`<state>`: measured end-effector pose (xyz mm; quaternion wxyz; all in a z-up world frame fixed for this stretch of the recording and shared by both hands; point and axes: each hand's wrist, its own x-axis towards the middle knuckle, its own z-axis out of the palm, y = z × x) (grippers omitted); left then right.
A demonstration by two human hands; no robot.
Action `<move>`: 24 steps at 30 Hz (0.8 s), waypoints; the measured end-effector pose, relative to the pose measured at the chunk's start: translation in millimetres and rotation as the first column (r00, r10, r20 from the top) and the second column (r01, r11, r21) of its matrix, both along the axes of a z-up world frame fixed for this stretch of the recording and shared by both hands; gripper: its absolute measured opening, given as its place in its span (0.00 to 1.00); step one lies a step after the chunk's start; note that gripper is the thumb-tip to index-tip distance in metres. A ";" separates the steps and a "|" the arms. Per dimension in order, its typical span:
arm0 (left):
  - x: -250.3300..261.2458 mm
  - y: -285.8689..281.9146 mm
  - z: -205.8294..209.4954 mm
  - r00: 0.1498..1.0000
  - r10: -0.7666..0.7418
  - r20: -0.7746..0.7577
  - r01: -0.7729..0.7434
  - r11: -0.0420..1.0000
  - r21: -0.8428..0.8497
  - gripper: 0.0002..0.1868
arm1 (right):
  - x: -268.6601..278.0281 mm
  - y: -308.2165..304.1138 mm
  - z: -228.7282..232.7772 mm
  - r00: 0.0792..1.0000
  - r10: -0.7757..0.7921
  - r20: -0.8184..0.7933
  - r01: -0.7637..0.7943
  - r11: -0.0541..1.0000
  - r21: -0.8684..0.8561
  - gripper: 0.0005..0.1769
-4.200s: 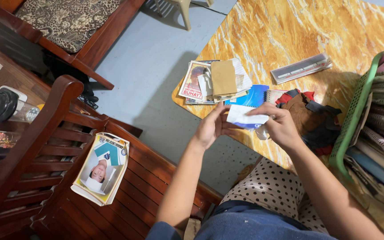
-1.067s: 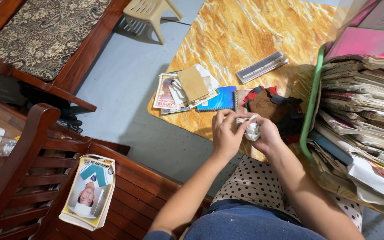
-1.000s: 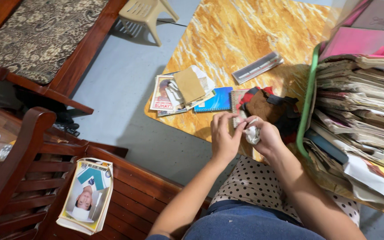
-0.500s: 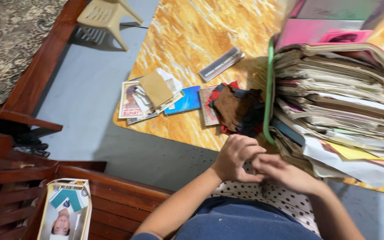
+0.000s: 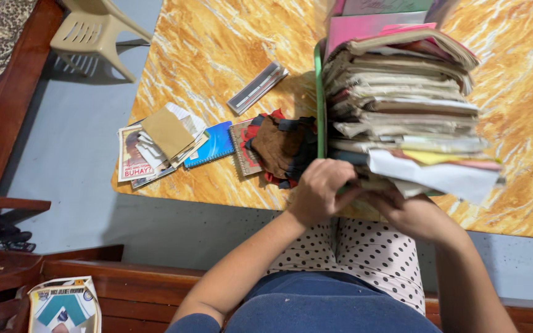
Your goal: The person sorts a variety of papers, books, and notebooks from a large pile and a plastic basket, placing some on the table and returning others to the basket.
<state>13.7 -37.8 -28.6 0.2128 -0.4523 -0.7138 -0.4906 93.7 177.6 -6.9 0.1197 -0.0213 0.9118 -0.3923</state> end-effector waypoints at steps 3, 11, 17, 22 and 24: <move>-17.5 15.9 13.0 0.998 0.068 -0.019 -0.068 0.998 0.003 0.16 | -20.7 14.2 10.7 0.996 -0.091 -0.003 0.091 0.992 -0.083 0.15; -63.4 48.8 41.8 0.855 0.179 0.487 -0.240 0.968 0.066 0.16 | -42.5 50.8 54.4 0.834 -0.312 -0.456 0.398 0.911 0.104 0.15; -10.3 59.0 -10.4 0.913 0.377 0.157 -0.375 0.926 -0.047 0.17 | -55.2 66.9 35.2 0.656 -0.084 -0.750 0.206 0.976 0.072 0.18; 8.3 72.7 -28.3 0.903 0.287 0.319 -0.251 0.956 -0.149 0.15 | -45.7 82.7 35.1 0.812 -0.463 -0.356 0.116 0.725 -0.679 0.20; 13.1 75.8 -30.5 0.870 0.209 0.446 -0.123 0.969 -0.214 0.16 | -45.3 100.4 25.2 0.845 -0.412 -0.342 0.114 0.762 -0.637 0.15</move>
